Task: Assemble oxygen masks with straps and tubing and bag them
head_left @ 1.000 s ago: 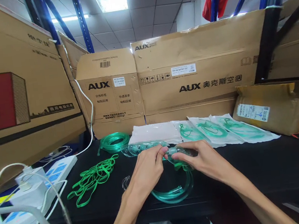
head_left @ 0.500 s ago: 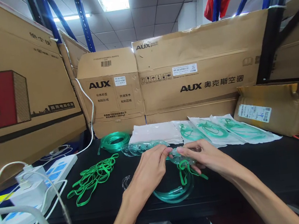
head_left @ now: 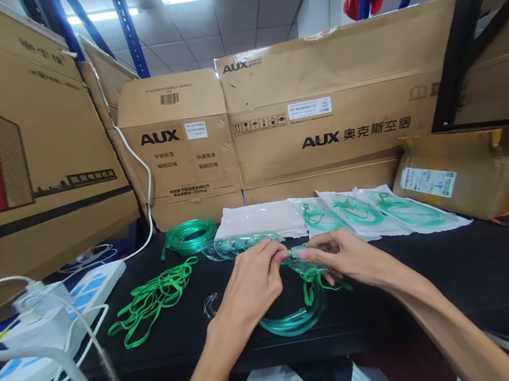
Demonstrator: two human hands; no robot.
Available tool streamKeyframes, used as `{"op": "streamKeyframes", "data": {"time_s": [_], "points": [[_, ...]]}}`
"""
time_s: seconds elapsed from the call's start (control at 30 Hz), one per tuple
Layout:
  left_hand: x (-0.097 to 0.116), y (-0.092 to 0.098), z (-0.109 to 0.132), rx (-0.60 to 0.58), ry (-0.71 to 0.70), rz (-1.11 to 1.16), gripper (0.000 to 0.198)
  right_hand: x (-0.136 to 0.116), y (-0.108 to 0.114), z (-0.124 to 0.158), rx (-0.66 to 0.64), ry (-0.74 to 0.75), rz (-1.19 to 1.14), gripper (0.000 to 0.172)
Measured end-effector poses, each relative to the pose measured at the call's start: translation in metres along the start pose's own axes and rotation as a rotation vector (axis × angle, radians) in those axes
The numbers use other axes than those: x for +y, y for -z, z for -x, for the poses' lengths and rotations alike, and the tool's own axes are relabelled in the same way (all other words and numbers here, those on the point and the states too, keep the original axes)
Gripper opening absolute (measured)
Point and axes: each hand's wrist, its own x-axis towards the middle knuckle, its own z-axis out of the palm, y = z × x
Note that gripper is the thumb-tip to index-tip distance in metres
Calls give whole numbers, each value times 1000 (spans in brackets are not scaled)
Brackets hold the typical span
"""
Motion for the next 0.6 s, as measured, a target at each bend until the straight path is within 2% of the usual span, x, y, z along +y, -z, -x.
{"op": "streamKeyframes", "data": {"time_s": [0.2,0.37,0.5,0.6], "points": [[4,1,-1,24,26,-46,24,-8,-3,1,59,37,18,43],[7,4,-2,-9,92,-45,24,-1,-7,-3,125,53,181,36],[2,10,1,-122,134,-45,24,9,-10,-5,141,102,319,39],[-8,19,6,-222,145,9,26,15,-16,-6,132,110,354,48]]}}
